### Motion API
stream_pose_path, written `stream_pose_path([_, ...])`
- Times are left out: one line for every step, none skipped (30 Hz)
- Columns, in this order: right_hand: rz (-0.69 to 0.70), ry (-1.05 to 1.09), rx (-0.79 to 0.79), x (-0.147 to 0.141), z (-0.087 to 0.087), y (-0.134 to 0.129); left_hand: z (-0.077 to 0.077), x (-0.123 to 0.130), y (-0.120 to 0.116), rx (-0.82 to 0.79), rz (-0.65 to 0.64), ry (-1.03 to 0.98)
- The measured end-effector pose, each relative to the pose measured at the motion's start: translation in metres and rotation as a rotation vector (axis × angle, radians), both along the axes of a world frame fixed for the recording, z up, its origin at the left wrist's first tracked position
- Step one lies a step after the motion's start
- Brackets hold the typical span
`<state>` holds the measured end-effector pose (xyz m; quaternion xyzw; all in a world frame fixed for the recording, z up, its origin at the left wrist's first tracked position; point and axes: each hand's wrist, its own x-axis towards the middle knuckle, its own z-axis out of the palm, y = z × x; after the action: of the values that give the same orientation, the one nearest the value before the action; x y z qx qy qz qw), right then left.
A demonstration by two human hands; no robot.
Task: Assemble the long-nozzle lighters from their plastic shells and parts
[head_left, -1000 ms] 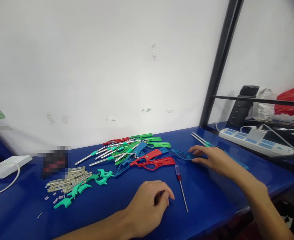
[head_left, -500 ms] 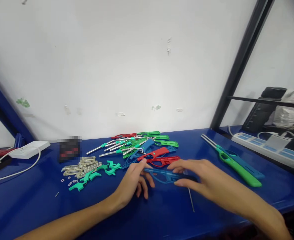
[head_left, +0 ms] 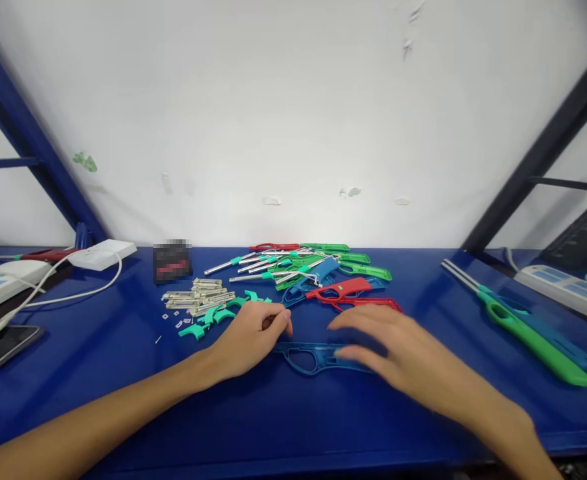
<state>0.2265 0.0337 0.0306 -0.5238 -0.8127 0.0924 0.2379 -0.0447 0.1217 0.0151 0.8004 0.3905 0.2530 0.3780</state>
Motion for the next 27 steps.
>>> stream_pose_path([-0.049,0.023,0.054,0.009,0.002,0.003,0.0,0.0,0.0,0.003,0.001,0.002])
stream_pose_path([-0.102,0.044,0.107,0.018,0.003,0.005,-0.001,0.001,0.0,0.005,0.003,0.002])
stream_pose_path([-0.164,0.061,0.158,0.028,0.003,0.008,-0.001,0.001,0.0,0.006,0.006,0.0])
stream_pose_path([-0.246,0.079,0.217,0.038,0.002,0.01,-0.001,0.0,0.001,0.006,0.009,-0.004])
stream_pose_path([-0.331,0.093,0.265,0.047,0.0,0.012,-0.001,0.0,0.001,0.005,0.011,-0.01])
stream_pose_path([-0.407,0.101,0.304,0.054,-0.003,0.012,-0.001,0.0,0.002,0.003,0.014,-0.016])
stream_pose_path([-0.471,0.105,0.331,0.059,-0.007,0.012,-0.001,-0.001,0.003,-0.002,0.017,-0.023])
stream_pose_path([-0.52,0.104,0.348,0.063,-0.011,0.011,-0.001,-0.001,0.003,-0.008,0.02,-0.029])
stream_pose_path([-0.553,0.101,0.357,0.064,-0.015,0.01,-0.001,-0.001,0.004,-0.015,0.025,-0.036])
stream_pose_path([-0.571,0.096,0.36,0.065,-0.018,0.009,0.0,-0.002,0.004,-0.024,0.029,-0.042])
stream_pose_path([-0.578,0.089,0.36,0.064,-0.021,0.008,0.0,-0.002,0.004,-0.034,0.034,-0.047])
stream_pose_path([-0.576,0.08,0.359,0.063,-0.023,0.008,0.001,-0.001,0.003,-0.044,0.036,-0.052])
stream_pose_path([-0.567,0.071,0.358,0.062,-0.024,0.008,0.002,-0.001,0.003,-0.052,0.038,-0.057])
stream_pose_path([-0.557,0.061,0.357,0.061,-0.025,0.008,0.003,-0.001,0.003,-0.06,0.04,-0.062])
stream_pose_path([-0.545,0.051,0.354,0.06,-0.025,0.009,0.004,-0.001,0.002,-0.067,0.041,-0.066])
stream_pose_path([-0.535,0.044,0.351,0.06,-0.026,0.009,0.005,-0.001,0.002,-0.074,0.045,-0.072])
stream_pose_path([-0.527,0.038,0.347,0.059,-0.026,0.009,0.006,-0.001,0.003,-0.083,0.05,-0.078])
stream_pose_path([-0.519,0.032,0.341,0.059,-0.026,0.008,0.006,0.0,0.004,-0.092,0.058,-0.085])
stream_pose_path([-0.511,0.028,0.335,0.058,-0.026,0.008,0.006,0.0,0.004,-0.103,0.067,-0.091])
stream_pose_path([-0.501,0.024,0.328,0.057,-0.027,0.007,0.006,0.0,0.005,-0.112,0.077,-0.097])
stream_pose_path([-0.492,0.02,0.321,0.057,-0.026,0.006,0.006,-0.001,0.006,-0.12,0.086,-0.102])
stream_pose_path([-0.483,0.016,0.314,0.056,-0.026,0.005,0.006,-0.001,0.007,-0.126,0.092,-0.105])
stream_pose_path([-0.476,0.013,0.308,0.055,-0.026,0.004,0.006,-0.001,0.007,-0.129,0.096,-0.107])
stream_pose_path([-0.471,0.01,0.303,0.054,-0.025,0.003,0.006,-0.001,0.008,-0.131,0.098,-0.107])
stream_pose_path([-0.468,0.008,0.298,0.053,-0.024,0.003,0.006,-0.001,0.007,-0.13,0.097,-0.106])
stream_pose_path([-0.466,0.005,0.294,0.052,-0.024,0.002,0.006,-0.001,0.007,-0.127,0.094,-0.104])
stream_pose_path([-0.463,0.002,0.289,0.052,-0.024,0.002,0.006,-0.001,0.006,-0.123,0.09,-0.102])
